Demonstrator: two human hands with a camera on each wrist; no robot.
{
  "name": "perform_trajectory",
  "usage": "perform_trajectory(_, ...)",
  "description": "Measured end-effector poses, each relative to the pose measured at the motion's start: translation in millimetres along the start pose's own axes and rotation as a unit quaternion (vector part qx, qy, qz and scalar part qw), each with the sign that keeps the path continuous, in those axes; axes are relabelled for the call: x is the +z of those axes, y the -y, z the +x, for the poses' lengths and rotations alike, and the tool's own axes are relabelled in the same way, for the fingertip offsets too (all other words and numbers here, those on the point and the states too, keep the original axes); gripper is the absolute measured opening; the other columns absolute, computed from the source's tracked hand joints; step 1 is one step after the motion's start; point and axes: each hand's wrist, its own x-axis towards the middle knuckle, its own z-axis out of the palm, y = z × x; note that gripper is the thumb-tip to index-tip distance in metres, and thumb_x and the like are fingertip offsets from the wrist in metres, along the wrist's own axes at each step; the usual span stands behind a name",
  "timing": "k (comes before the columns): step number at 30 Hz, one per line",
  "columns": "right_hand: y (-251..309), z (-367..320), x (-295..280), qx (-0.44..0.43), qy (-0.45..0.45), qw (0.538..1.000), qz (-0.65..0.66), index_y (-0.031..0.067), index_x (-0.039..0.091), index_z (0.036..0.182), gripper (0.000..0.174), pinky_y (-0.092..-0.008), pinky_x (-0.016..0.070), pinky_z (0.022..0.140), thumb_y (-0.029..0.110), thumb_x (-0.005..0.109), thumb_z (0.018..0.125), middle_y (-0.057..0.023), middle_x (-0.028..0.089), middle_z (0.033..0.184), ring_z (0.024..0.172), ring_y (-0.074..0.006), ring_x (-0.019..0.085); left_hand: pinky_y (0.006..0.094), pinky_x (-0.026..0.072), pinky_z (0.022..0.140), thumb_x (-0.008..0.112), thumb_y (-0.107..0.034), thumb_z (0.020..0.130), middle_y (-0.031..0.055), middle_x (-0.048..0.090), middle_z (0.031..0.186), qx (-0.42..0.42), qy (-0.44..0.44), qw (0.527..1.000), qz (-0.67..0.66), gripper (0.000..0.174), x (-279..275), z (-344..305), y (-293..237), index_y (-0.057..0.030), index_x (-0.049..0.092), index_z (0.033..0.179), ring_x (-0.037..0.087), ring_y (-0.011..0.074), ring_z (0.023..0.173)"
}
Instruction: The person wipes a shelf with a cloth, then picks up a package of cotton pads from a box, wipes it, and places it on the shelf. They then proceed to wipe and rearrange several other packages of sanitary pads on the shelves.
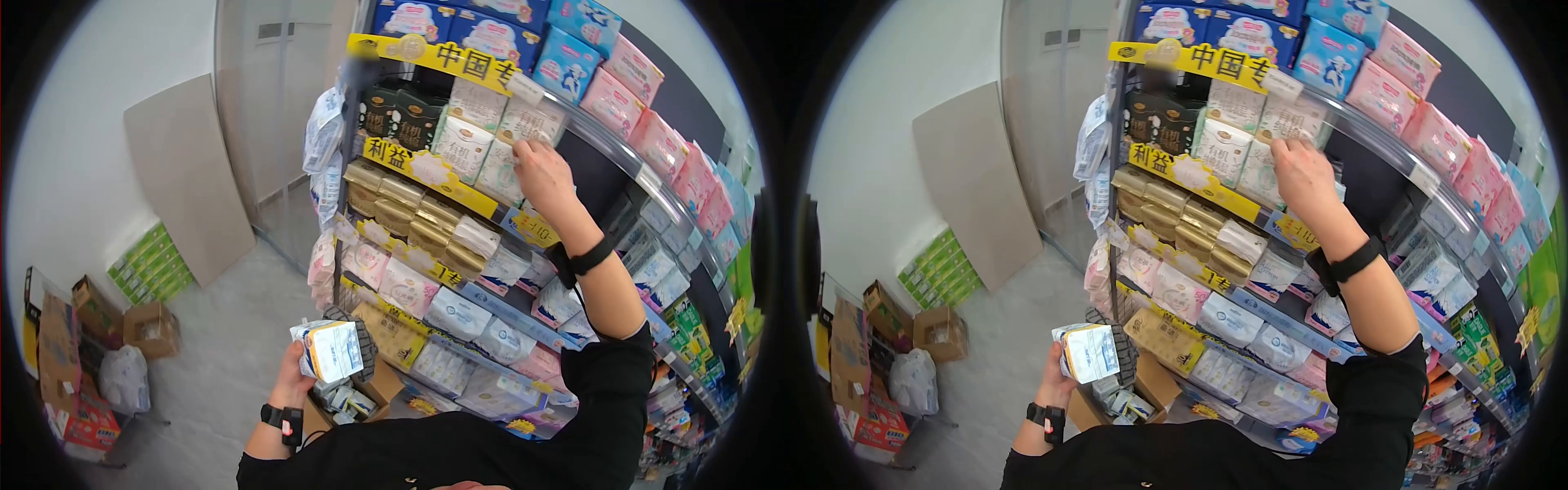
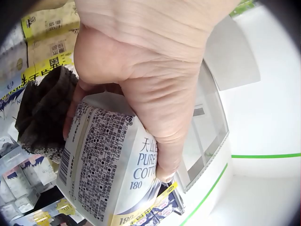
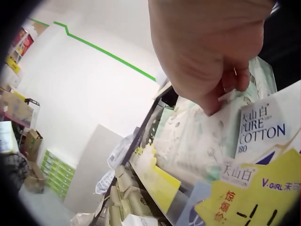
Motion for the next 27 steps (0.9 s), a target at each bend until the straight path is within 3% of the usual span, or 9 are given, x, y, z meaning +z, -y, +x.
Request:
perform_trajectory(2, 15, 2, -10, 0.011, 0.029, 0.999, -0.01, 0.0036, 0.056, 0.09, 0.016, -0.0402, 0.0499, 0.078, 0.005, 0.063, 0.075, -0.0133, 0.061, 0.089, 0.092, -0.0306, 0.059, 0.0379, 0.0509, 0.094, 0.077, -0.048, 0.074, 0.0142, 0.062, 0.122, 0.005, 0.004, 1.0, -0.003, 0.079, -2, -3, -3, 0.0029, 0.05, 0.129, 0.063, 0.0242, 0.108)
perform_trajectory(4, 38, 9, -13, -0.046, -0.03, 0.998, 0.022, 0.0034, 0.057, 0.09, 0.018, -0.0401, 0.0485, 0.081, 0.009, 0.066, 0.076, -0.0114, 0.061, 0.09, 0.094, -0.0293, 0.059, 0.0375, 0.0511, 0.094, 0.076, -0.048, 0.074, 0.0145, 0.062, 0.121, 0.009, 0.009, 1.0, -0.004, 0.079, -4, -4, -5, 0.0035, 0.05, 0.128, 0.063, 0.0239, 0.108)
perform_trajectory(6, 62, 23, -9, -0.058, -0.005, 0.996, 0.064, 0.0026, 0.059, 0.101, 0.029, -0.0397, 0.0458, 0.089, 0.012, 0.069, 0.075, -0.0125, 0.061, 0.099, 0.103, -0.0298, 0.056, 0.0375, 0.0516, 0.093, 0.077, -0.048, 0.074, 0.0144, 0.063, 0.12, 0.002, 0.008, 1.0, -0.002, 0.079, -7, -6, -7, 0.0039, 0.051, 0.127, 0.064, 0.024, 0.107)
perform_trajectory(8, 80, 42, 11, -0.105, -0.07, 0.987, 0.103, 0.002, 0.056, 0.117, 0.047, -0.0402, 0.0409, 0.099, 0.015, 0.071, 0.075, -0.0163, 0.058, 0.115, 0.116, -0.0321, 0.051, 0.0376, 0.0517, 0.093, 0.077, -0.048, 0.073, 0.0144, 0.063, 0.12, 0.002, 0.01, 1.0, -0.007, 0.079, -9, -7, -9, 0.0039, 0.051, 0.127, 0.064, 0.0241, 0.106)
perform_trajectory(11, 94, 80, 34, -0.107, -0.074, 0.988, 0.089, 0.0001, 0.048, 0.129, 0.062, -0.0418, 0.0343, 0.107, 0.017, 0.072, 0.074, -0.0196, 0.051, 0.128, 0.126, -0.0339, 0.045, 0.0378, 0.0519, 0.092, 0.078, -0.047, 0.073, 0.0144, 0.063, 0.12, 0.004, 0.009, 1.0, -0.016, 0.079, -13, -9, -12, 0.0039, 0.052, 0.127, 0.064, 0.0243, 0.106)
perform_trajectory(16, 107, 132, 77, -0.041, -0.09, 0.994, 0.049, -0.0028, 0.045, 0.131, 0.068, -0.0404, 0.0379, 0.104, 0.021, 0.073, 0.074, -0.021, 0.051, 0.129, 0.124, -0.0348, 0.047, 0.0373, 0.0523, 0.092, 0.079, -0.048, 0.072, 0.014, 0.063, 0.119, 0.003, -0.011, 1.0, -0.029, 0.08, -28, -16, -14, 0.0035, 0.052, 0.126, 0.064, 0.024, 0.106)
perform_trajectory(18, 111, 140, 87, 0.039, 0.003, 0.998, 0.044, -0.0023, 0.049, 0.127, 0.064, -0.0421, 0.0397, 0.101, 0.022, 0.073, 0.073, -0.0183, 0.055, 0.123, 0.119, -0.033, 0.051, 0.0368, 0.0525, 0.091, 0.079, -0.049, 0.072, 0.0133, 0.064, 0.118, 0.031, -0.018, 0.999, -0.013, 0.08, -31, -22, -17, 0.0032, 0.052, 0.126, 0.064, 0.0232, 0.105)
perform_trajectory(23, 110, 127, 100, -0.002, -0.084, 0.995, 0.045, 0.0032, 0.051, 0.126, 0.063, -0.0413, 0.0435, 0.092, 0.017, 0.076, 0.07, -0.0116, 0.059, 0.117, 0.107, -0.0289, 0.057, 0.0408, 0.0493, 0.097, 0.078, -0.05, 0.072, 0.0142, 0.061, 0.123, 0.029, -0.041, 0.999, -0.017, 0.08, -52, -33, -23, 0.0014, 0.051, 0.128, 0.061, 0.0267, 0.111)
perform_trajectory(27, 106, 132, 95, 0.005, -0.008, 0.998, 0.054, 0.0023, 0.046, 0.132, 0.068, -0.0425, 0.043, 0.096, 0.015, 0.075, 0.071, -0.0154, 0.055, 0.127, 0.112, -0.0315, 0.055, 0.0407, 0.049, 0.097, 0.078, -0.049, 0.073, 0.0143, 0.061, 0.124, 0.033, -0.036, 0.999, -0.007, 0.08, -57, -31, -25, 0.0012, 0.05, 0.129, 0.061, 0.0266, 0.111)
